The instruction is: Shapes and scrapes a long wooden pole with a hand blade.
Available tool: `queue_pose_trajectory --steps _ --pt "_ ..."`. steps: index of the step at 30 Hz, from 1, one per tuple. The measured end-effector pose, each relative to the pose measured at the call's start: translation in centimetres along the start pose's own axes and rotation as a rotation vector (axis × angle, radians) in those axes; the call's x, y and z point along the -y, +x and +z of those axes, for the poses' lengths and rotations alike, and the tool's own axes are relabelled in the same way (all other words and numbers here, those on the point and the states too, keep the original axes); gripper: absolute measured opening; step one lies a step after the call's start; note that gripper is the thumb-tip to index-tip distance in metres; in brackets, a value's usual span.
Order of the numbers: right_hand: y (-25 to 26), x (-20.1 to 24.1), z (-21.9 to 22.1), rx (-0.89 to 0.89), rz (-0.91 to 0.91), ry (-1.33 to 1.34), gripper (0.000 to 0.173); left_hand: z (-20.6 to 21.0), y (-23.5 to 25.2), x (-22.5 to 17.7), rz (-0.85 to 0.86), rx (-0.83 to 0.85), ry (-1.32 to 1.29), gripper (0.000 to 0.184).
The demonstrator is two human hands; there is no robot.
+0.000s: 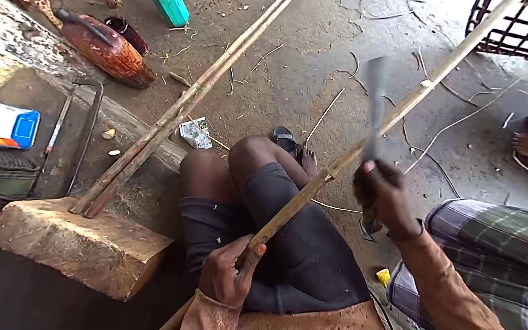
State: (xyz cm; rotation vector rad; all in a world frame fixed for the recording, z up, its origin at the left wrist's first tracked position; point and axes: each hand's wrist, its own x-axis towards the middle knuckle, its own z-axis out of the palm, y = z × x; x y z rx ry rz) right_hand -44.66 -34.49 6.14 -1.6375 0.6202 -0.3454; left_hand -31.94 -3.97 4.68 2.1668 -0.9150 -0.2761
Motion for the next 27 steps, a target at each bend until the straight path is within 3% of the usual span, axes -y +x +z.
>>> queue_pose_trajectory --steps 2,3,6,7,10,11,14,18,21,23,24,25,27 --pt "-1.2 -0.3 1.7 0.213 -0.133 -0.208 0.032 -0.1 0.4 0.0 0.007 0.017 -0.013 0.065" --pt "-1.3 -0.5 1.7 0.214 -0.166 -0.241 0.032 -0.3 0.5 0.1 0.006 0.037 -0.018 0.065" --pt "0.5 -0.8 0.2 -0.084 -0.055 -0.041 0.028 -0.3 0.7 0.5 -0.011 0.051 -0.028 0.066" --pt "0.2 -0.8 0.6 -0.086 -0.072 -0.089 0.028 -0.4 0.4 0.5 -0.019 0.065 -0.032 0.068" --pt "-1.4 -0.8 2.8 0.161 -0.279 -0.414 0.026 -0.6 1.1 0.8 0.002 0.098 -0.036 0.069" --pt "-1.3 -1.1 2.7 0.146 -0.29 -0.402 0.027 -0.7 1.4 1.0 0.011 0.114 -0.036 0.069" --pt "0.6 -1.4 1.2 -0.121 -0.158 -0.129 0.031 -0.7 1.4 1.4 -0.009 0.144 -0.059 0.071" --pt "0.2 -1.0 1.4 -0.034 -0.286 -0.327 0.031 -1.5 1.0 1.7 -0.046 0.218 -0.105 0.07" --pt "1.0 -0.9 0.2 -0.11 -0.158 -0.197 0.026 -1.0 1.4 1.7 -0.016 0.171 -0.075 0.071" --pt "-0.5 -0.5 2.5 0.078 -0.248 -0.358 0.018 -0.6 1.5 1.5 -0.017 0.141 -0.064 0.071" --pt "-1.3 -0.4 3.7 0.155 -0.298 -0.453 0.021 -0.6 1.5 1.4 -0.015 0.144 -0.066 0.07" --pt "-1.5 -0.6 3.9 0.155 -0.317 -0.479 0.023 -0.7 1.6 1.4 -0.016 0.156 -0.064 0.07" --pt "0.3 -0.9 2.0 -0.027 -0.187 -0.217 0.026 -0.6 2.0 1.4 -0.018 0.152 -0.054 0.07"
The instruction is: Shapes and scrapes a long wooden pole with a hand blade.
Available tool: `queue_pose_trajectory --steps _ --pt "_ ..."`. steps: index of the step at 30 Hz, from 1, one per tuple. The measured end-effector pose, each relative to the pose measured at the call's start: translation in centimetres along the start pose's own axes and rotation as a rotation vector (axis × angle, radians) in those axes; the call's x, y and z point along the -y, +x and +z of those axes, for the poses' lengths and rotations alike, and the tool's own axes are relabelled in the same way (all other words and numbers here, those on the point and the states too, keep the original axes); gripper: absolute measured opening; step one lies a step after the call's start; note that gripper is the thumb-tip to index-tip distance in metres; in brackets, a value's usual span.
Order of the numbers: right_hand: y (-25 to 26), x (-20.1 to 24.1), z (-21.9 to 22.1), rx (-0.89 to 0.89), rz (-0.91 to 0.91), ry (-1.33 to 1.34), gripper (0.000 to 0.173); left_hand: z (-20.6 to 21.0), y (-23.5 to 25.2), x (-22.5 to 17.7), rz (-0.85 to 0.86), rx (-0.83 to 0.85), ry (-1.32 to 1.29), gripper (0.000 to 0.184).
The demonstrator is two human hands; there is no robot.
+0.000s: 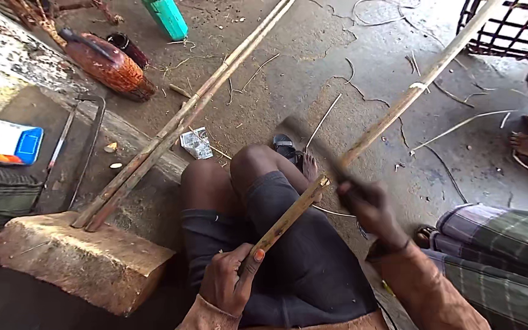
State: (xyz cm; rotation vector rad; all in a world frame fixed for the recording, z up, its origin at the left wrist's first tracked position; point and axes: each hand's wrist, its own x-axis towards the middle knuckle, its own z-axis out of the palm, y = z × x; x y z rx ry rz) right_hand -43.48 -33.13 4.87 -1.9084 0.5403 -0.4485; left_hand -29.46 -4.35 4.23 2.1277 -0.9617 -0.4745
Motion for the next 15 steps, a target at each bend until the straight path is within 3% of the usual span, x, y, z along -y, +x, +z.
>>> queue_pose_trajectory --steps 2,6,9,13,15 --pt "0.8 0.2 -0.6 -0.118 0.124 0.134 0.026 0.0 -0.7 0.0 -0.029 0.015 0.0 0.071" --pt "-1.0 0.2 1.5 0.094 -0.142 -0.17 0.027 -0.5 0.3 0.3 -0.017 0.074 0.001 0.074" --pt "0.6 -0.9 -0.1 -0.106 0.062 0.127 0.027 -0.3 0.3 0.6 -0.012 0.071 -0.011 0.073" --pt "0.0 -0.2 0.5 0.008 -0.1 -0.098 0.03 -0.9 0.2 0.4 -0.047 0.111 -0.054 0.077" --pt "1.0 -0.9 -1.2 -0.074 -0.027 -0.009 0.03 -0.9 0.5 0.6 -0.021 0.097 -0.028 0.078"
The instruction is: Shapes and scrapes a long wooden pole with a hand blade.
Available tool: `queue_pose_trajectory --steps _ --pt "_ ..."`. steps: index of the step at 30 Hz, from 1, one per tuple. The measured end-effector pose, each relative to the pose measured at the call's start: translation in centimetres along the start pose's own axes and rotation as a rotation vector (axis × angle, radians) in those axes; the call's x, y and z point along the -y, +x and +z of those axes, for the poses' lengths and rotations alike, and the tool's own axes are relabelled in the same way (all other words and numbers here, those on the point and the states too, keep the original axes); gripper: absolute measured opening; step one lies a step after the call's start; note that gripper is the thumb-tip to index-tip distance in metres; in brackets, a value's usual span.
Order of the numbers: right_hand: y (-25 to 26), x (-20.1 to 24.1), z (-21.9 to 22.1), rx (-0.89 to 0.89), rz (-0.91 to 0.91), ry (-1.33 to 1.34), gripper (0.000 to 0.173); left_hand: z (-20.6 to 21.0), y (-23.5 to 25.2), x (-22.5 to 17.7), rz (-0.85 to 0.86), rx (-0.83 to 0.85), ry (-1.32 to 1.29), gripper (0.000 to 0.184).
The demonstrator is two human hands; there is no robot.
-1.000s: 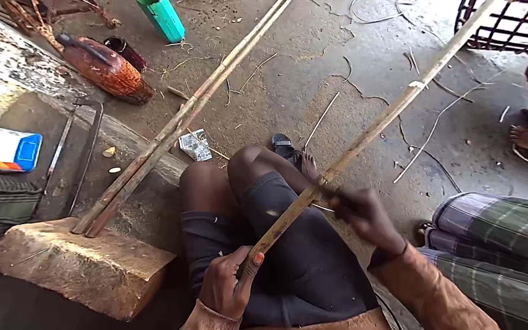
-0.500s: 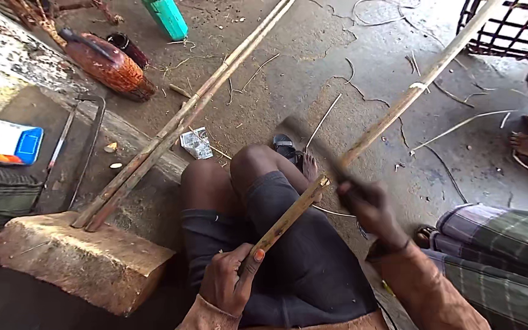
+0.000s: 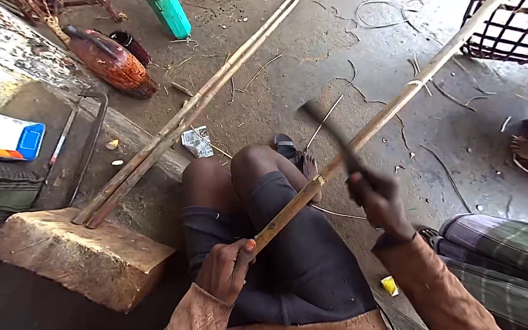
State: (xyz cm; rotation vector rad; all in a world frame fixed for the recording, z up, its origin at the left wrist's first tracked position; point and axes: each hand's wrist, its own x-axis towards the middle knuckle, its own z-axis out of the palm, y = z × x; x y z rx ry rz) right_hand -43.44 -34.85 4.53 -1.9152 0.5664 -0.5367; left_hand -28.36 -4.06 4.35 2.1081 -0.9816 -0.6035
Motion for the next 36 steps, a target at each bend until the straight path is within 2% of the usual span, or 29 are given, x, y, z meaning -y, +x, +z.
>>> queue_pose_trajectory --steps 2,4,5,7,8,9,11,13,14,16,18,20,21,23,24,27,28,29,31,32,34,36 --pt "-0.1 0.4 0.3 0.025 0.034 0.005 0.026 0.3 -0.1 0.0 0.0 -0.013 0.003 0.077" --pt "-1.6 1.8 2.4 0.209 -0.122 -0.215 0.023 0.5 0.2 -0.2 -0.002 -0.033 0.007 0.077" --pt "-2.3 2.0 3.1 0.227 -0.185 -0.285 0.023 0.5 0.2 -0.3 0.003 -0.036 0.007 0.077" --pt "-1.1 0.8 2.2 0.109 -0.086 -0.072 0.025 0.1 0.5 -0.7 0.022 -0.058 0.034 0.08" --pt "0.0 0.3 1.5 0.018 0.023 0.08 0.026 0.3 0.6 -0.9 0.049 -0.118 0.103 0.075" --pt "0.4 0.2 1.3 -0.031 0.073 0.119 0.025 0.6 0.2 -1.3 0.071 -0.19 0.213 0.066" --pt "-0.3 1.3 2.3 0.093 -0.034 -0.016 0.021 1.3 -0.4 -2.9 0.044 -0.286 0.418 0.053" --pt "-1.1 2.0 3.2 0.228 -0.171 -0.236 0.02 1.9 -0.5 -4.6 -0.05 -0.297 0.487 0.049" --pt "-1.0 1.5 2.8 0.207 -0.142 -0.192 0.022 2.1 -0.6 -4.8 -0.07 -0.302 0.506 0.052" --pt "0.5 0.3 1.4 0.021 0.027 0.084 0.027 2.7 -0.7 -4.6 -0.071 -0.353 0.533 0.059" --pt "0.5 0.7 1.9 -0.019 0.029 0.087 0.03 3.1 -1.1 -4.4 -0.072 -0.391 0.536 0.061" --pt "0.1 0.9 2.0 0.064 -0.068 -0.04 0.029 2.9 -1.2 -4.2 -0.058 -0.385 0.521 0.062" --pt "0.3 0.7 1.4 0.05 -0.064 -0.038 0.029 2.6 -1.3 -4.1 -0.047 -0.373 0.519 0.063" --pt "1.2 0.3 0.4 -0.052 0.055 0.13 0.029 2.6 -0.9 -3.8 -0.034 -0.389 0.527 0.064" --pt "1.2 0.4 0.7 -0.042 0.068 0.138 0.028 2.8 -0.9 -3.7 -0.038 -0.404 0.533 0.064" --pt "-1.1 1.5 3.2 0.183 -0.156 -0.172 0.022 2.8 -0.6 -4.1 -0.056 -0.388 0.526 0.063" --pt "-1.3 1.4 3.3 0.17 -0.18 -0.222 0.023 2.6 -0.6 -4.2 -0.057 -0.37 0.515 0.064" --pt "-0.7 0.8 2.6 0.114 -0.141 -0.152 0.025 2.4 -0.3 -4.2 -0.054 -0.356 0.505 0.065" --pt "0.8 0.0 1.7 -0.046 0.034 0.082 0.029 2.1 0.0 -4.0 -0.06 -0.329 0.476 0.07" --pt "0.6 0.3 1.9 -0.059 0.065 0.1 0.03 1.9 -0.3 -3.9 -0.069 -0.313 0.458 0.072" --pt "0.3 0.8 2.6 0.024 -0.047 0.001 0.03 1.5 -0.2 -3.6 -0.067 -0.294 0.431 0.074" --pt "0.7 0.3 1.4 0.048 -0.062 -0.039 0.03 1.1 -0.3 -3.5 -0.058 -0.271 0.433 0.074"
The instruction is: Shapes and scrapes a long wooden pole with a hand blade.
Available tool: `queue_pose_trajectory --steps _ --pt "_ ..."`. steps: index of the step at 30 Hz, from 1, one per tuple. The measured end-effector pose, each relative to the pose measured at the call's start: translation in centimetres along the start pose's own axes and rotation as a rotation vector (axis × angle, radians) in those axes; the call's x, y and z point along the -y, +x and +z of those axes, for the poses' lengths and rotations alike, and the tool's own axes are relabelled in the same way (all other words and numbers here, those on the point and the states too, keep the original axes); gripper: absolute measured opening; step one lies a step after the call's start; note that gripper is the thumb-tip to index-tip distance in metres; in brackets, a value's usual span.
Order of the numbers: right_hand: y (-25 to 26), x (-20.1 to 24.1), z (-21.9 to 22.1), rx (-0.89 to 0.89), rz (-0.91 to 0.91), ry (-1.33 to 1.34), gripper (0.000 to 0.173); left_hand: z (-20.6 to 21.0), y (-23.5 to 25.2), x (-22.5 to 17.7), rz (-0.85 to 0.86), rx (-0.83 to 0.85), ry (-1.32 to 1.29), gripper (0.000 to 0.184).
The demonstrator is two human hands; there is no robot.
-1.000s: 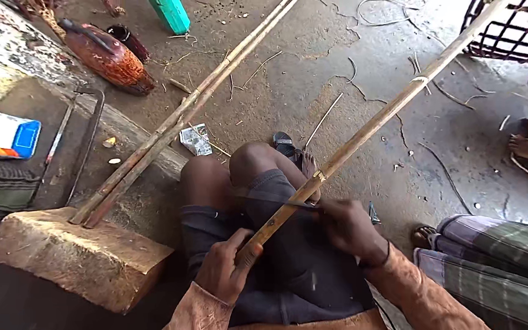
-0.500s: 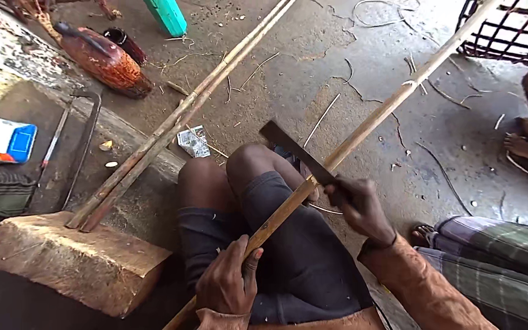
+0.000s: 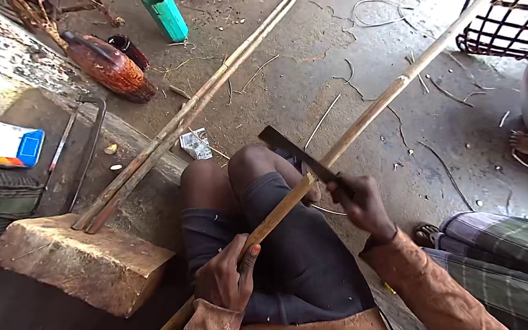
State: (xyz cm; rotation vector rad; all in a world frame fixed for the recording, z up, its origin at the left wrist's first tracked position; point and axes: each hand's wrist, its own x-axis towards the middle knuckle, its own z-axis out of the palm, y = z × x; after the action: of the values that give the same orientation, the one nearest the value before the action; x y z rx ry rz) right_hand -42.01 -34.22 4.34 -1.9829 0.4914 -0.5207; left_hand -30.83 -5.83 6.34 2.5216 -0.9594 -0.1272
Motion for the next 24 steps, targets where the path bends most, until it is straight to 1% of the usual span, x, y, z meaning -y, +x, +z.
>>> queue_pose_trajectory --steps 2,3,5,6,7,9,10,11,12,13,14,15,16,17,18,20,21,22,24 --pt "0.7 -0.5 -0.7 -0.097 0.119 0.163 0.028 0.3 0.1 0.0 0.004 -0.03 0.005 0.074" --pt "0.5 -0.2 -0.2 -0.095 0.126 0.164 0.027 0.5 0.0 -0.2 -0.002 -0.046 0.01 0.074" --pt "-0.5 0.6 1.3 -0.004 0.004 0.016 0.028 0.5 0.0 -0.2 -0.011 -0.05 0.01 0.074" --pt "-0.7 0.5 1.2 0.019 -0.019 -0.027 0.03 0.3 -0.1 -0.2 -0.01 -0.03 0.002 0.074" --pt "-0.5 0.3 0.5 -0.006 0.008 -0.016 0.03 0.2 -0.1 -0.2 -0.005 -0.015 -0.006 0.074" --pt "0.7 -0.1 -0.6 -0.104 0.163 0.19 0.029 0.4 0.2 -0.1 -0.004 -0.018 -0.02 0.073" --pt "0.4 0.2 -0.3 -0.082 0.179 0.195 0.028 0.4 0.1 -0.2 -0.01 -0.026 -0.018 0.073" --pt "-0.1 0.8 0.5 -0.002 0.108 0.129 0.025 0.4 0.1 -0.2 -0.014 -0.029 -0.019 0.073" --pt "-0.7 1.5 1.4 0.096 -0.001 -0.002 0.02 0.5 0.5 -0.2 -0.014 -0.026 -0.023 0.074" --pt "-1.2 1.9 2.1 0.153 -0.072 -0.116 0.021 0.4 0.6 -0.3 -0.012 -0.013 -0.029 0.074" --pt "-1.4 1.6 2.1 0.142 -0.086 -0.134 0.023 0.3 0.6 -0.3 -0.009 0.002 -0.036 0.074" --pt "-0.9 0.8 1.5 0.077 -0.031 -0.025 0.024 0.2 0.8 -0.2 -0.008 0.012 -0.048 0.074" --pt "0.0 0.1 0.8 -0.013 0.066 0.133 0.026 0.3 1.0 -0.1 -0.01 0.015 -0.062 0.075" --pt "0.5 -0.2 0.6 -0.079 0.127 0.204 0.026 0.3 0.9 0.1 -0.015 0.02 -0.075 0.076" --pt "0.2 0.1 1.0 -0.066 0.112 0.185 0.025 0.3 0.6 0.2 -0.022 0.028 -0.083 0.076" --pt "-0.9 1.2 2.3 0.083 -0.047 -0.024 0.021 0.4 0.8 0.6 -0.013 0.042 -0.106 0.077" --pt "-1.2 1.1 2.5 0.11 -0.085 -0.098 0.023 0.4 1.0 0.7 -0.004 0.047 -0.117 0.077" --pt "-1.0 0.5 2.2 0.085 -0.058 -0.051 0.023 0.3 1.1 0.9 0.006 0.059 -0.13 0.077" --pt "0.1 -0.5 1.3 -0.085 0.093 0.183 0.027 0.3 1.4 1.2 0.001 0.105 -0.173 0.078"
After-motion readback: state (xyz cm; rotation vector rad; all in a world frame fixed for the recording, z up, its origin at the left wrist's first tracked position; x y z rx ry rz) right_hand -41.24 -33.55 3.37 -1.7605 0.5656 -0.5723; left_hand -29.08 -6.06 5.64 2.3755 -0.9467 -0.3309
